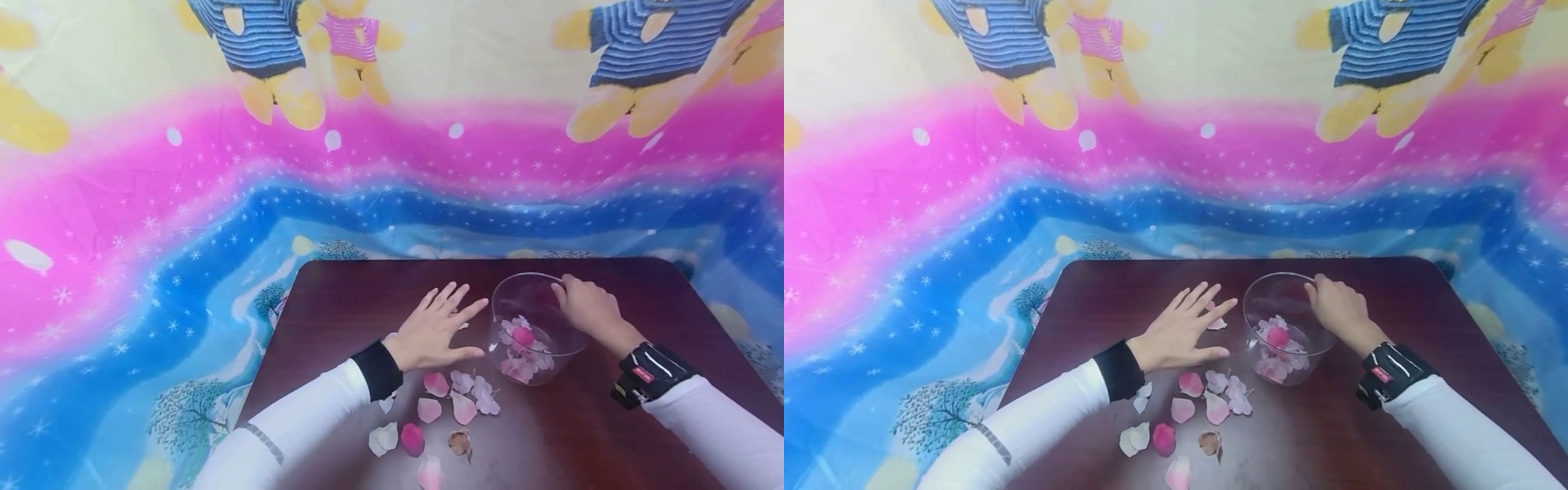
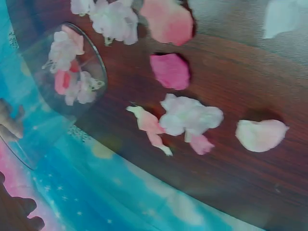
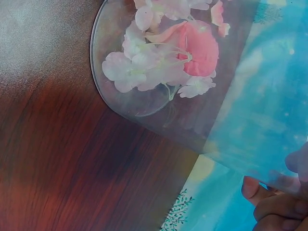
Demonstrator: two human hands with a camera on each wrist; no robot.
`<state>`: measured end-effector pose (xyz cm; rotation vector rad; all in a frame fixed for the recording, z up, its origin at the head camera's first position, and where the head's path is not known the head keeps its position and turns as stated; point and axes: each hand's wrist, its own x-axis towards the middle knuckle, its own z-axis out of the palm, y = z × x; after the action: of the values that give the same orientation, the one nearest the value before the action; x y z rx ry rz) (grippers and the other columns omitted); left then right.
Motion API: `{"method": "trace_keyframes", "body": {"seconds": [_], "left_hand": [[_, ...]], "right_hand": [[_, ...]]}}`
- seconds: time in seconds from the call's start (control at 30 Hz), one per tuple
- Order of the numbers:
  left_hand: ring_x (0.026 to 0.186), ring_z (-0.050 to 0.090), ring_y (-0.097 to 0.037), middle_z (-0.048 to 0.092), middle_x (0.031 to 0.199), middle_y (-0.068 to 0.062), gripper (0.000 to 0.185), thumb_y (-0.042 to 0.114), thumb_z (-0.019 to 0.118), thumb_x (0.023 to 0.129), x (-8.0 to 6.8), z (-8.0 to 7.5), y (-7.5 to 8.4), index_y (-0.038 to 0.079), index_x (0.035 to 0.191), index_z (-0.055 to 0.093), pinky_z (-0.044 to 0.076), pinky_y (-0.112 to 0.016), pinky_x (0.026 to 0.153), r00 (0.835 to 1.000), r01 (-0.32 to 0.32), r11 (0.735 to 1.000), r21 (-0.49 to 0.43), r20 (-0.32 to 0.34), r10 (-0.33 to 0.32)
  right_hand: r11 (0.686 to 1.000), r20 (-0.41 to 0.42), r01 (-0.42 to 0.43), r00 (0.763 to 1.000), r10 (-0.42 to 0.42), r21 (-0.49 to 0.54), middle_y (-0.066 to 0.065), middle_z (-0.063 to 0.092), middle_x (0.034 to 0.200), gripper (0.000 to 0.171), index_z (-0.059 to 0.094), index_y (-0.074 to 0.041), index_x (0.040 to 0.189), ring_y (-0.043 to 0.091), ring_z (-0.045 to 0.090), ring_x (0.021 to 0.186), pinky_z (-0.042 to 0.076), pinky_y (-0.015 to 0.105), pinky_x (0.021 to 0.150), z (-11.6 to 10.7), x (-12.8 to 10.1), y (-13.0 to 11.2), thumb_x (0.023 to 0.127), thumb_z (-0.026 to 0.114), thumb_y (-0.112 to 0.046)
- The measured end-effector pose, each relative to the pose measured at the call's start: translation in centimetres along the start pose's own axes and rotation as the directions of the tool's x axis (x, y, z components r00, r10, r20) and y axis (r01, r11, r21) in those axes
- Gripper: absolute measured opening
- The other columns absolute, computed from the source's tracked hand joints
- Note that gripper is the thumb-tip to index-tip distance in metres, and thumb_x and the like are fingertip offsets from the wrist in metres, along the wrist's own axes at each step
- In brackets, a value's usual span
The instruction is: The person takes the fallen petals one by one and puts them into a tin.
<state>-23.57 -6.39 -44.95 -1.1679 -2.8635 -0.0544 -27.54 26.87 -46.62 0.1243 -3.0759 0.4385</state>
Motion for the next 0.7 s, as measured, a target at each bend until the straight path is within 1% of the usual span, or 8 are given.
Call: {"method": "trace_keyframes", "body": {"seconds": [0.1, 0.27, 0.4, 0.57, 0.7], "left_hand": [[0.161, 0.007, -0.025, 0.014, 0.172, -0.005, 0.086, 0.076, 0.043, 0.093, -0.6, 0.5, -0.8, 0.040, 0.162, 0.006, 0.015, -0.050, 0.129, 1.000, 0.015, 1.000, -0.020, -0.011, -0.015], [0.160, 0.012, -0.028, 0.018, 0.171, -0.006, 0.084, 0.075, 0.042, 0.094, -1.5, 1.4, -2.3, 0.039, 0.162, 0.008, 0.018, -0.051, 0.128, 0.999, 0.050, 0.998, -0.028, -0.015, -0.050], [0.159, 0.015, -0.030, 0.021, 0.170, -0.007, 0.083, 0.075, 0.042, 0.094, -2.5, 2.1, -3.3, 0.040, 0.162, 0.010, 0.017, -0.053, 0.128, 0.996, 0.090, 0.995, -0.051, 0.007, -0.090], [0.159, 0.017, -0.032, 0.023, 0.169, -0.008, 0.083, 0.074, 0.042, 0.093, -3.7, 2.9, -4.2, 0.041, 0.162, 0.009, 0.017, -0.055, 0.127, 0.993, 0.120, 0.988, -0.093, 0.030, -0.117], [0.158, 0.019, -0.033, 0.026, 0.168, -0.010, 0.082, 0.071, 0.045, 0.094, -4.8, 3.5, -4.7, 0.037, 0.162, 0.017, 0.020, -0.057, 0.126, 0.990, 0.139, 0.979, -0.148, 0.024, -0.137]], "right_hand": [[1.000, -0.002, 0.002, 1.000, -0.002, 0.005, 0.018, 0.062, 0.073, 0.038, 0.056, 0.004, 0.106, 0.039, 0.064, 0.072, 0.046, 0.051, 0.053, 0.0, 0.0, 0.1, 0.107, 0.044, -0.032], [1.000, -0.001, 0.004, 1.000, -0.004, 0.007, 0.017, 0.061, 0.072, 0.039, 0.056, 0.004, 0.106, 0.038, 0.064, 0.071, 0.046, 0.050, 0.053, 0.1, 0.1, 0.2, 0.107, 0.043, -0.033], [1.000, 0.001, 0.000, 1.000, 0.000, 0.002, 0.019, 0.062, 0.075, 0.039, 0.056, 0.004, 0.106, 0.041, 0.064, 0.073, 0.047, 0.052, 0.054, 0.1, 0.1, 0.2, 0.108, 0.043, -0.033], [1.000, 0.009, -0.006, 1.000, 0.006, 0.000, 0.021, 0.063, 0.078, 0.040, 0.056, 0.004, 0.107, 0.042, 0.065, 0.076, 0.047, 0.054, 0.056, 0.0, 0.2, 0.2, 0.108, 0.043, -0.033], [1.000, 0.017, -0.007, 1.000, 0.007, 0.000, 0.020, 0.063, 0.077, 0.040, 0.056, 0.005, 0.109, 0.041, 0.064, 0.075, 0.047, 0.053, 0.056, 0.0, 0.1, 0.1, 0.108, 0.043, -0.033]]}}
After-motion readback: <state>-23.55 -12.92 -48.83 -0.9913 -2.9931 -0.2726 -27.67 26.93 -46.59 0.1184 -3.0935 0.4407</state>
